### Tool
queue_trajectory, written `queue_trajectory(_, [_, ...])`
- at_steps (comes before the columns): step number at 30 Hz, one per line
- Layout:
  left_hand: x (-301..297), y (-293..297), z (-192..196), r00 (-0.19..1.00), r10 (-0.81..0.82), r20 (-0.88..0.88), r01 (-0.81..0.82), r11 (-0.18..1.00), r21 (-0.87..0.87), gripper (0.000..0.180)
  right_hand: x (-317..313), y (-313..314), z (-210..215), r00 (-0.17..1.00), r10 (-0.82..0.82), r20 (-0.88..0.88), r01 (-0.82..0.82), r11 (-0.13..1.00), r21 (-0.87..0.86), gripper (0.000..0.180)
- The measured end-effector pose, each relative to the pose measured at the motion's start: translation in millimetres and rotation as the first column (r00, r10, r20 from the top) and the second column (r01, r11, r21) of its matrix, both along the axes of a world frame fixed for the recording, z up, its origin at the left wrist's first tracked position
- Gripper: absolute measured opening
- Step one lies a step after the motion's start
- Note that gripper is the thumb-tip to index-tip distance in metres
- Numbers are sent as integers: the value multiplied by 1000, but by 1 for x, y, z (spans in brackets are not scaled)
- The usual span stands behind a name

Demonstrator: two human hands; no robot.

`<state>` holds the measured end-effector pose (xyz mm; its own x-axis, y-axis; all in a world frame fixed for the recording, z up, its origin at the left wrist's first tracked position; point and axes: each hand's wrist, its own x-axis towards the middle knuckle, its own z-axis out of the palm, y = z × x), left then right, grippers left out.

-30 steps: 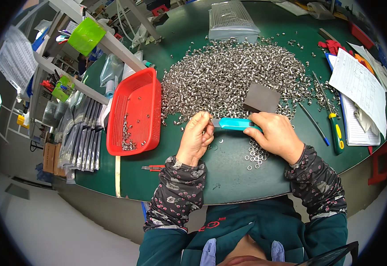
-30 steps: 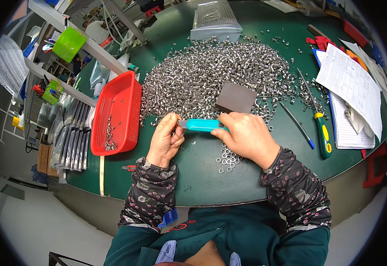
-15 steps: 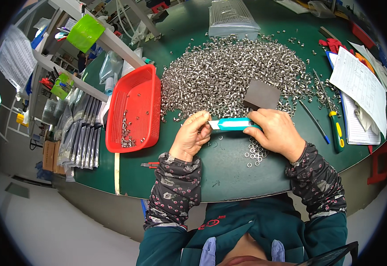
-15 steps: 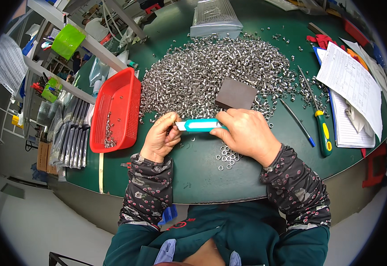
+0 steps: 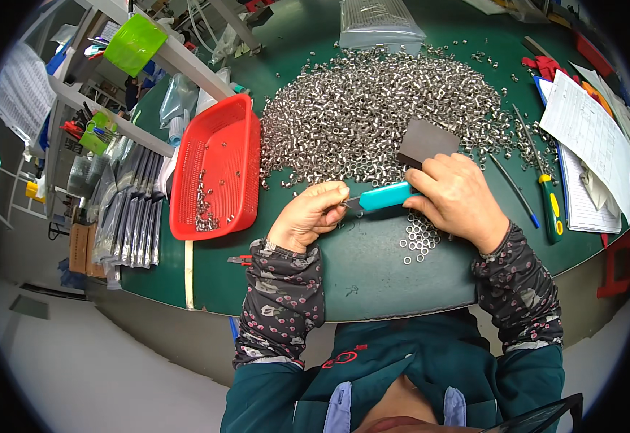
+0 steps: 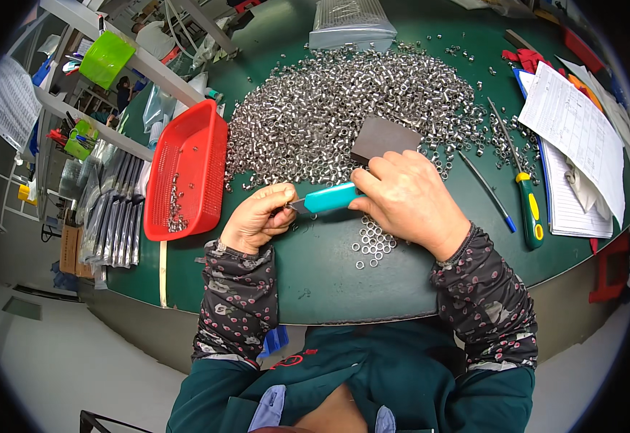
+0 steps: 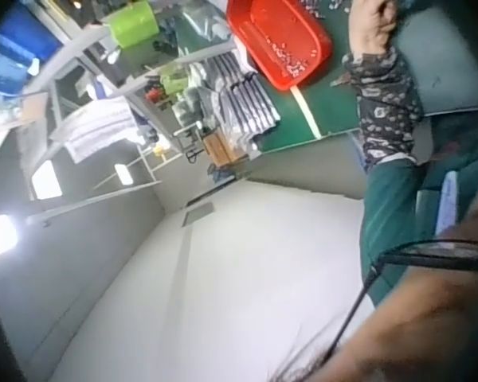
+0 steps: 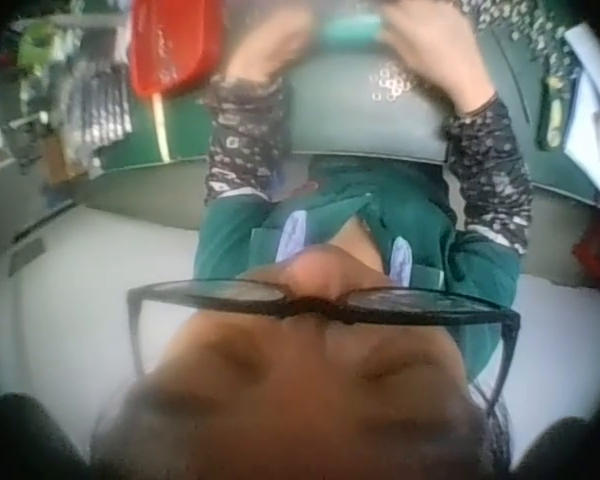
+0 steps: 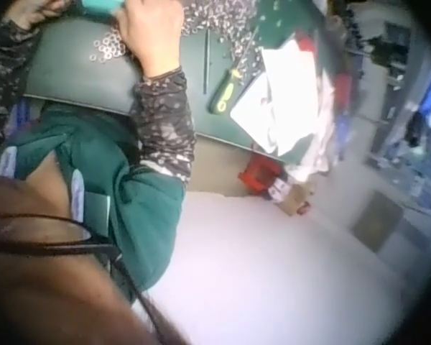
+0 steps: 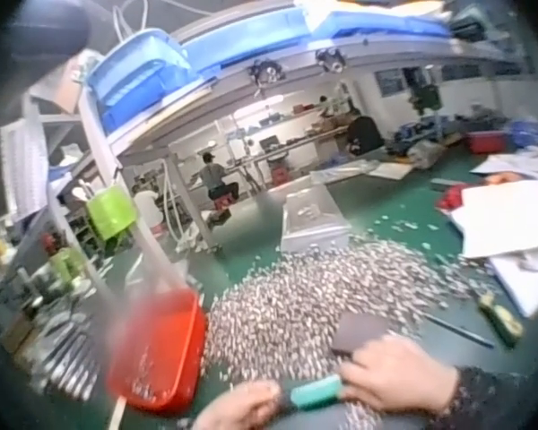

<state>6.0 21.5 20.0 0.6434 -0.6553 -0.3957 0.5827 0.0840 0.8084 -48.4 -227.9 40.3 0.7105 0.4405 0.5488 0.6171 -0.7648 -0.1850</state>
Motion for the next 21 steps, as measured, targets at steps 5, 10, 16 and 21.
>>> queue_trajectory(5, [-4,-5,6,999,31,-27,-28,995,93,18,2,-1,2,997,-2,72,5,999,-38,25])
queue_trajectory(10, [-3,-6,5,999,-19,-27,21,994,103,18,2,-1,5,992,-4,129,12,998,-57,26])
queue_trajectory(16, [-3,-6,-2,994,97,44,-93,993,-74,17,2,-1,6,987,-51,154,54,998,-12,26])
queue_trajectory(21, [0,-7,-11,974,198,105,-155,934,-322,14,0,1,-9,993,-89,-82,102,980,172,23])
